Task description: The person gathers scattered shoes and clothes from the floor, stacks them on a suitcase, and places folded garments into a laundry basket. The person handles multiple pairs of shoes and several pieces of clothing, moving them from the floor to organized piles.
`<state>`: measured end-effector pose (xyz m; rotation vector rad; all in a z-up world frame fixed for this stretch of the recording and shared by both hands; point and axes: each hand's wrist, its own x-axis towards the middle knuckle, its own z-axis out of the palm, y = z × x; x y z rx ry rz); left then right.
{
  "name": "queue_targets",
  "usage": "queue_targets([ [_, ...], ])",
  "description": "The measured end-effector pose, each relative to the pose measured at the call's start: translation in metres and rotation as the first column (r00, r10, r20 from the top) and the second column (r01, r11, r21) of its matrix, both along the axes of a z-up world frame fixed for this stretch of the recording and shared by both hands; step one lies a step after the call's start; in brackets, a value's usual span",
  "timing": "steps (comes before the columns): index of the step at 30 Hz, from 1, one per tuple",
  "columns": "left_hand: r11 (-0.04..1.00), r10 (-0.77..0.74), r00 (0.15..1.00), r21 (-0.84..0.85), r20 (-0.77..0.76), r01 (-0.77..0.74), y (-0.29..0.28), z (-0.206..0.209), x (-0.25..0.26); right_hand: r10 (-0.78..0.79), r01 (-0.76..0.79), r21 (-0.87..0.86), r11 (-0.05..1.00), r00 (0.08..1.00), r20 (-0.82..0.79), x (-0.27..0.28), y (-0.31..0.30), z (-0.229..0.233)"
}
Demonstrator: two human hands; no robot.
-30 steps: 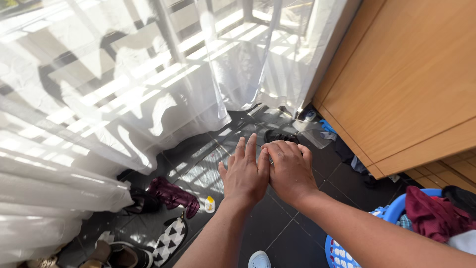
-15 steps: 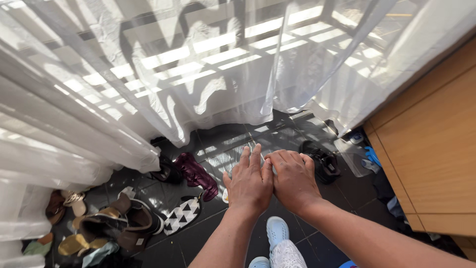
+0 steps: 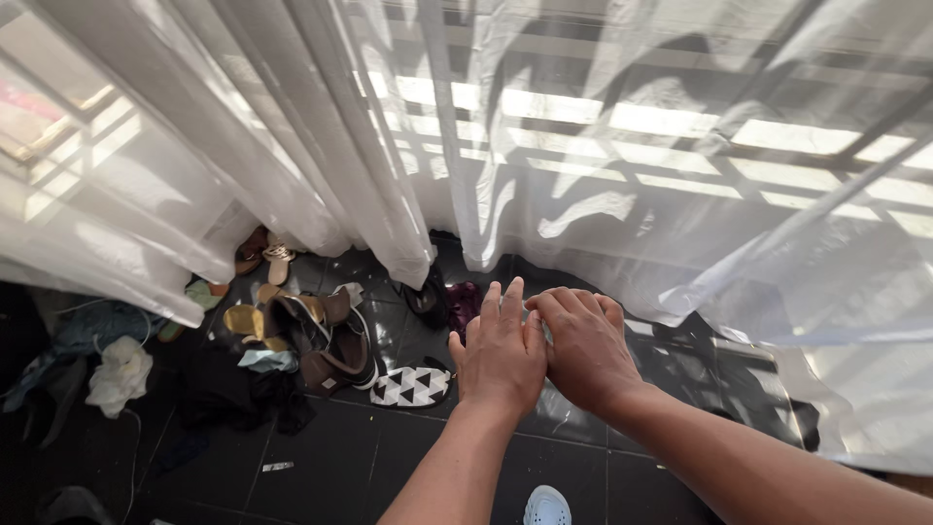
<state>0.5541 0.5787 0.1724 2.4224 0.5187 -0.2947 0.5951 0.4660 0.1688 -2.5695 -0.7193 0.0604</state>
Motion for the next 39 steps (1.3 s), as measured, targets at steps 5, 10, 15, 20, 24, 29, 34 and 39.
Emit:
queue_targets([
  [5,0.981,0.196,0.981,-0.007,-0.012,-0.196,0.056,-0.006,-0.009,0.225,-0.226,-0.034,0.973,0.973,-0.049,0.012,0.065,0.0],
  [10,0.941,0.338,0.941,0.011,-0.029,-0.338,0.126,-0.015,-0.022,0.403,-0.408,-0.077,0.91,0.912,-0.071,0.015,0.145,-0.005],
  [15,0.933,0.356,0.931,-0.014,-0.078,-0.359,0.204,-0.027,-0.029,0.499,-0.501,-0.045,0.864,0.865,-0.046,0.017,0.224,-0.016],
  [20,0.917,0.397,0.916,-0.006,-0.052,-0.398,0.285,-0.031,-0.034,0.537,-0.553,-0.078,0.83,0.829,-0.157,0.019,0.314,-0.014],
  [24,0.896,0.443,0.894,0.002,-0.071,-0.444,0.339,-0.034,-0.045,0.59,-0.6,-0.087,0.795,0.799,-0.116,0.014,0.369,-0.021],
  [29,0.857,0.512,0.851,-0.001,-0.113,-0.516,0.378,-0.043,-0.042,0.631,-0.651,-0.048,0.757,0.749,-0.2,0.025,0.416,-0.032],
  [34,0.809,0.583,0.804,-0.005,-0.121,-0.587,0.385,-0.057,-0.03,0.707,-0.728,-0.043,0.684,0.676,-0.207,0.046,0.435,-0.051],
  [39,0.739,0.658,0.728,-0.022,-0.191,-0.673,0.396,-0.058,0.004,0.746,-0.765,0.007,0.644,0.626,-0.228,0.078,0.455,-0.058],
])
